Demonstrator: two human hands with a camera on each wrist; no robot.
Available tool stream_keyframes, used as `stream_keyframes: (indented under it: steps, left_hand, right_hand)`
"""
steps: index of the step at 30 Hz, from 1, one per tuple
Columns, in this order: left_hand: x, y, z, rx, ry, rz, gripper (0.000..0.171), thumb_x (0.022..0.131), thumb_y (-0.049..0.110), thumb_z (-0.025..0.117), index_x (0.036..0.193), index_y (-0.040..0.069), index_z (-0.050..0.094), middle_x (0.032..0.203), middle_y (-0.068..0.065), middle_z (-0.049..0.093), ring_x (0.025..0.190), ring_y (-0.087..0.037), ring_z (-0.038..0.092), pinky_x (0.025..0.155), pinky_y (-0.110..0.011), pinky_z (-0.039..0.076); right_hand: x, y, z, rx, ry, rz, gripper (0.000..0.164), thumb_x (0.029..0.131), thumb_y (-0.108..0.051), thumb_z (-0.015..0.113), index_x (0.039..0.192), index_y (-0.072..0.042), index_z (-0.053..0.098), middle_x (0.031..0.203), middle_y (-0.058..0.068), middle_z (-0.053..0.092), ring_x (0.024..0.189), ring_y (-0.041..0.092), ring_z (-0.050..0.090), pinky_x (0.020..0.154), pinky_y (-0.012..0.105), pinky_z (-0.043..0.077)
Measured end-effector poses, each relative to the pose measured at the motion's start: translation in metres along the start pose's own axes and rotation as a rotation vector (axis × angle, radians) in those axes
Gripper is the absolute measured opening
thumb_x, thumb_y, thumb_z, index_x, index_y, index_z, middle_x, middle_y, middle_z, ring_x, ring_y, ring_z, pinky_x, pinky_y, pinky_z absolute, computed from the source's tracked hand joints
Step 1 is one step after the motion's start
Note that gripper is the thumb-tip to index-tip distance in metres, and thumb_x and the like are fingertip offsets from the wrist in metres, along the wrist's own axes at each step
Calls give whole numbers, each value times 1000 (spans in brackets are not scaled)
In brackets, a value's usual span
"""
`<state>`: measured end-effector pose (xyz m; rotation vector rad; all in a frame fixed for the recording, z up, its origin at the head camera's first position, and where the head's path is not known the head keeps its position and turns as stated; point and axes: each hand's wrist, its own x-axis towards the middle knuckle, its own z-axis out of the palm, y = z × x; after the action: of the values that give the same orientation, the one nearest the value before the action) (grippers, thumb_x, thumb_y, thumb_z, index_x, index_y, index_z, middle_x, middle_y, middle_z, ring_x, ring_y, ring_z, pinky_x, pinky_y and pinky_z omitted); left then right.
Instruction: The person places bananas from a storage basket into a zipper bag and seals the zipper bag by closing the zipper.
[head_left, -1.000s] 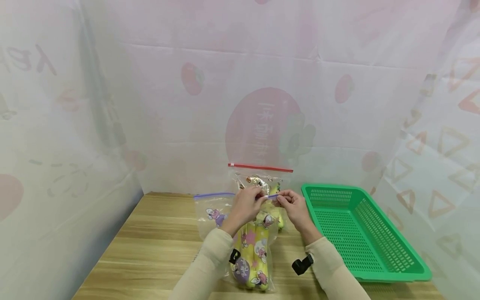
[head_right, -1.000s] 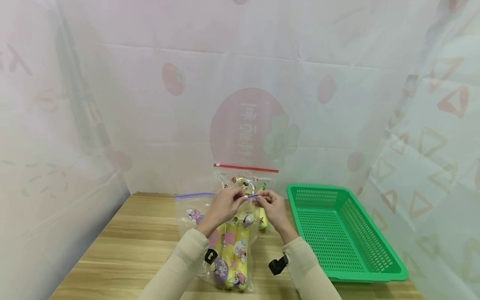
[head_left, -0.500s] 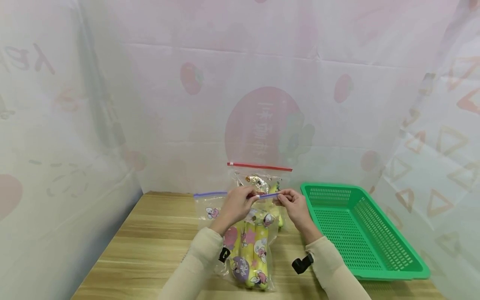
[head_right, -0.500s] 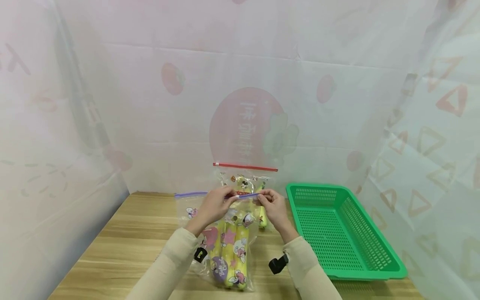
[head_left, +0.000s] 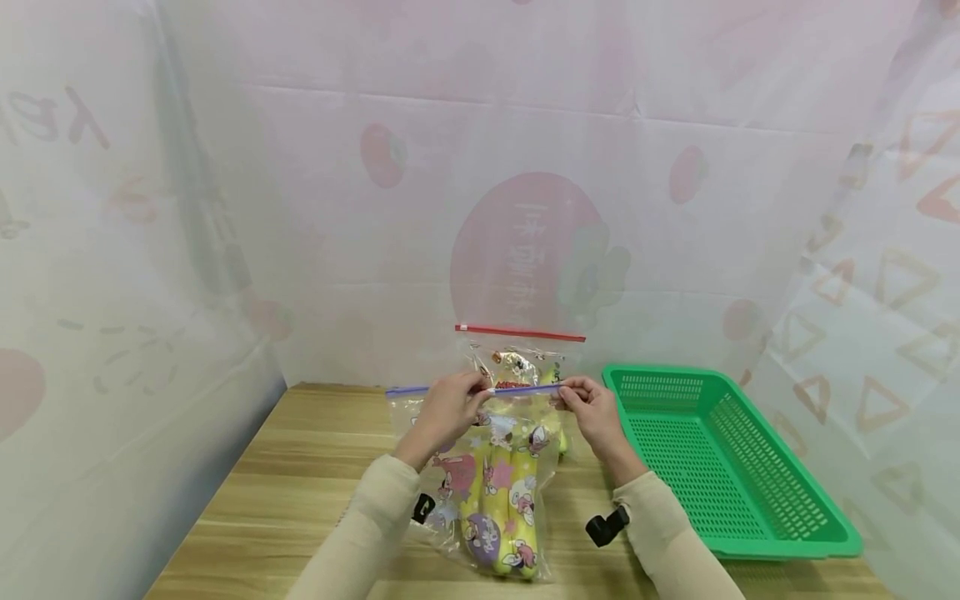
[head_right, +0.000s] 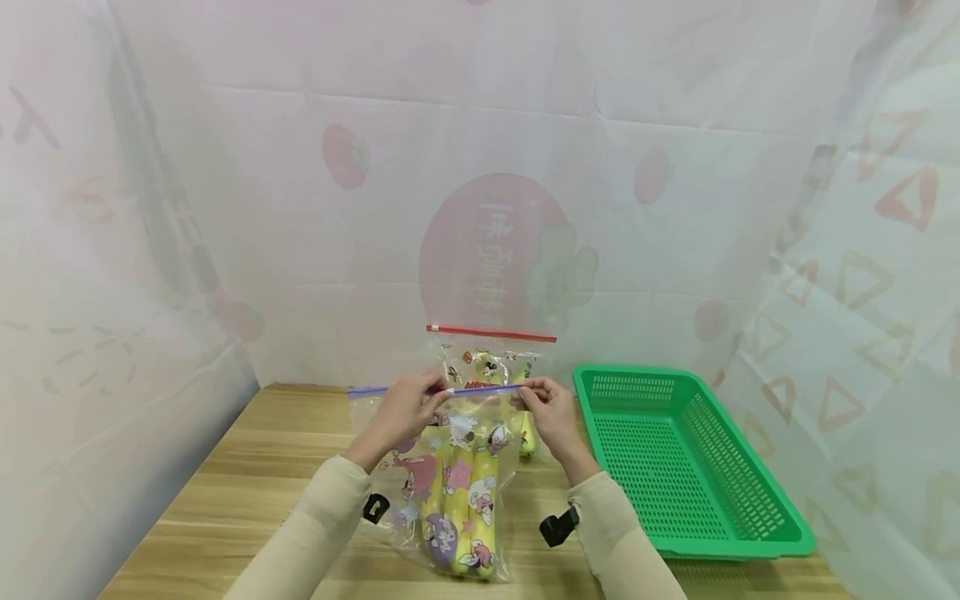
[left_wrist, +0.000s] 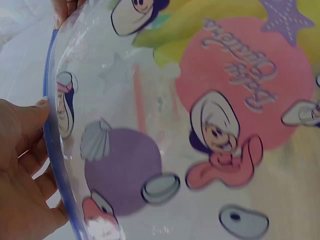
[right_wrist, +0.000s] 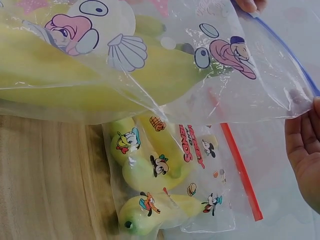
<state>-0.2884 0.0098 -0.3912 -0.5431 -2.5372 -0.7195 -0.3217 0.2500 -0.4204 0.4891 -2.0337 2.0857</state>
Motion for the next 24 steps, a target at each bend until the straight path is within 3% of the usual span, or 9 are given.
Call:
stream_keyframes:
  steps: [4,13,24]
  left_hand:
    - [-2,-10,-5,-2,7,-6,7,90,22,65,87,17,63,82,7,60,73,-9,56,73,-32,49]
    - [-13,-28,-18,1,39,-17,6,91,20,65,87,16,64,85,5,62,77,-12,60,74,-34,49]
    - [-23,-46,-32,34,96,-12,5,89,17,67,85,14,65,82,5,62,75,-14,61,72,-39,47]
  right_hand:
    - [1,0,0,4,5,2,12,93,2,55,100,13,56,84,17,66,71,13,66,72,29,55]
    - [1,3,0,11,26,10,13,93,4,55,99,15,55,85,23,65,69,12,65,72,27,55]
    - [2,3,1,18,47,14,12,93,4,55,98,15,55,80,13,66,69,11,65,71,27,55]
